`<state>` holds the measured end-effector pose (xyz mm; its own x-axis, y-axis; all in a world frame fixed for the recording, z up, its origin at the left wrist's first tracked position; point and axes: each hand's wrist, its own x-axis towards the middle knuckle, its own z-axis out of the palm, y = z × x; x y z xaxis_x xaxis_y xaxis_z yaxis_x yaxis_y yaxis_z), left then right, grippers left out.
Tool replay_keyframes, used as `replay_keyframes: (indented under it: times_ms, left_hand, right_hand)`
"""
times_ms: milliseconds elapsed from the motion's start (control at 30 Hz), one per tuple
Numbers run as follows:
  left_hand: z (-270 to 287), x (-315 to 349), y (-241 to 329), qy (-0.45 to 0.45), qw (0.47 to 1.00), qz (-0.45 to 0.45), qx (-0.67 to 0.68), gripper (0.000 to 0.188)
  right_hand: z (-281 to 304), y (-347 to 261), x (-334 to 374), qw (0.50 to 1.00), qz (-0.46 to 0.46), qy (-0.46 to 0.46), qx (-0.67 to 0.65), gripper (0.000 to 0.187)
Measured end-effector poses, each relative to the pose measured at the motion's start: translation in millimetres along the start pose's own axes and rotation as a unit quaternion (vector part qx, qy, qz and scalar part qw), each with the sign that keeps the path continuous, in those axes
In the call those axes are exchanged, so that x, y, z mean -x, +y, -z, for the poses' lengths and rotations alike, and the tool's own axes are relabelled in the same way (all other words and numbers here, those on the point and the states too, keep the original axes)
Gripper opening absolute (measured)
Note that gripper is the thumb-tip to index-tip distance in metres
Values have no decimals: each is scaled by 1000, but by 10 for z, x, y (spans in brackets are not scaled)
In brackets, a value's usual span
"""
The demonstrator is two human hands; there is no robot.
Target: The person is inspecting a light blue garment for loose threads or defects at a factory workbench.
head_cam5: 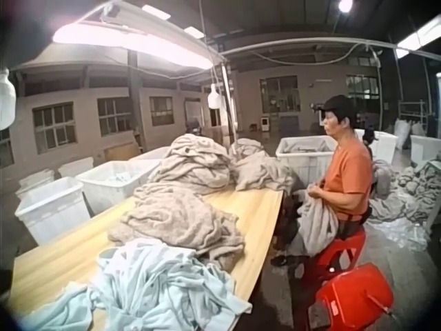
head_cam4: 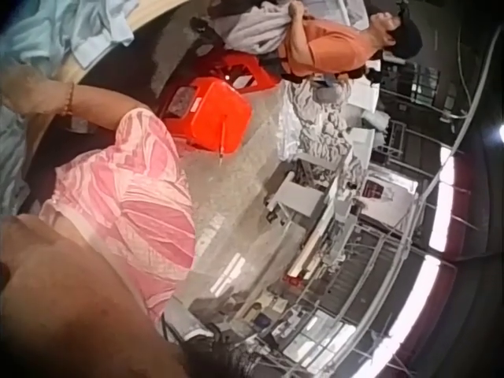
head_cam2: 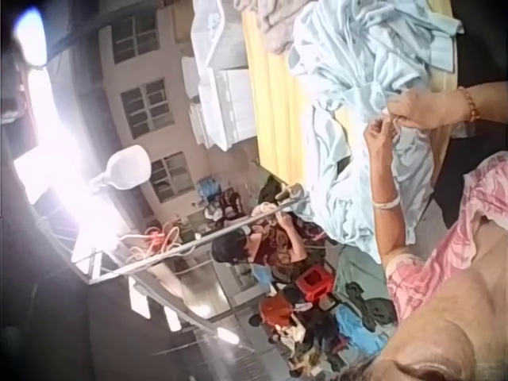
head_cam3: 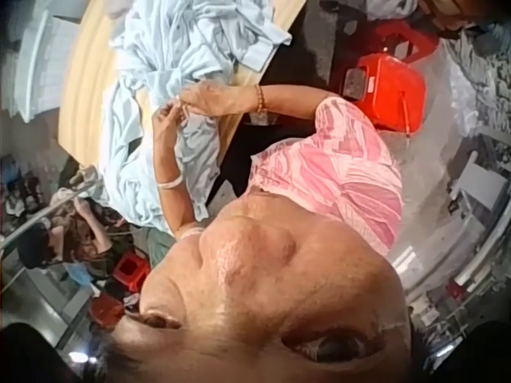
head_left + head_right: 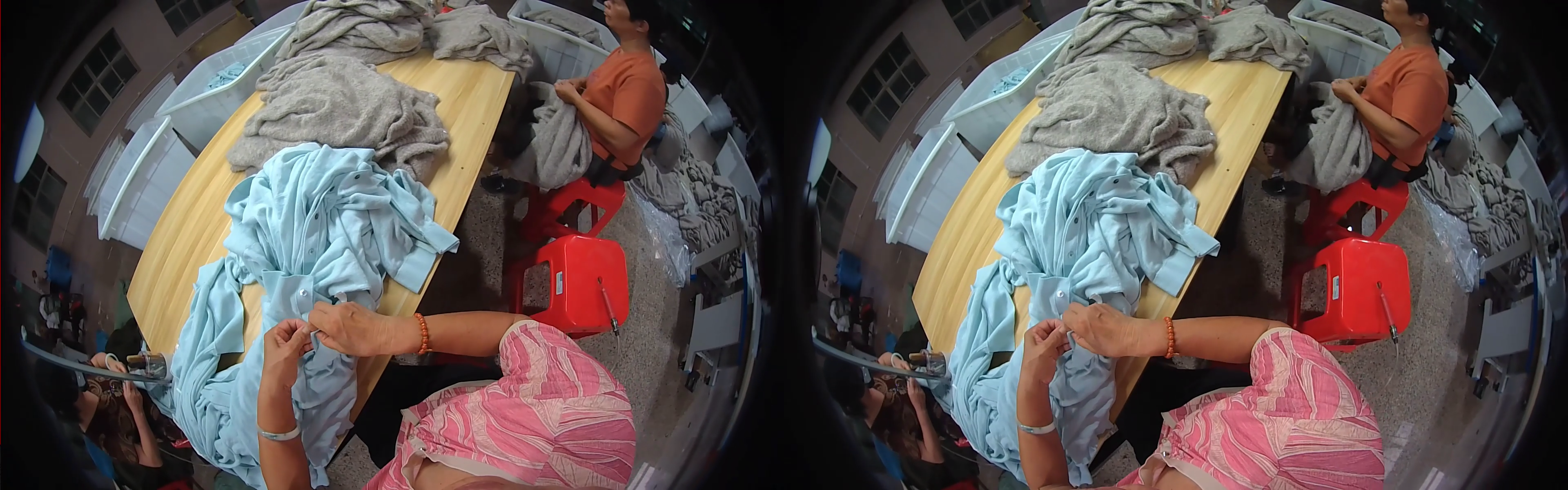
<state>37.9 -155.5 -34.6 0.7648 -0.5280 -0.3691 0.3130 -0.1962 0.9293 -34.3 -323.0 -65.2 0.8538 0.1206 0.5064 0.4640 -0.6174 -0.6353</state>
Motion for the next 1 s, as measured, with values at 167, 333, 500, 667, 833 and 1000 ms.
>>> replay_keyframes:
  times_ms: [167, 333, 500, 667, 833, 1000]
  left_hand:
    - [18, 4, -29, -21, 1000, -4, 1, 11]
    - [-11, 65, 7, -31, 999, -12, -5, 10]
    - [-95, 127, -6, -26, 990, -103, -91, 18]
    - [-72, 119, -103, 58, 932, -226, -279, 7]
    - [-16, 145, -118, 39, 965, -169, -196, 6]
    - [59, 173, -82, -16, 980, -107, -165, 9]
  right_hand:
    - [-11, -23, 24, 999, -2, 30, -13, 21]
    - [45, -20, 30, 999, 10, -15, 39, 18]
    - [49, 89, -4, 999, 5, -18, 26, 17]
    - [-25, 158, -15, 999, 6, 10, -49, 15]
    - [22, 168, -35, 993, 5, -27, -114, 13]
    - [41, 132, -36, 994, 40, -56, -88, 12]
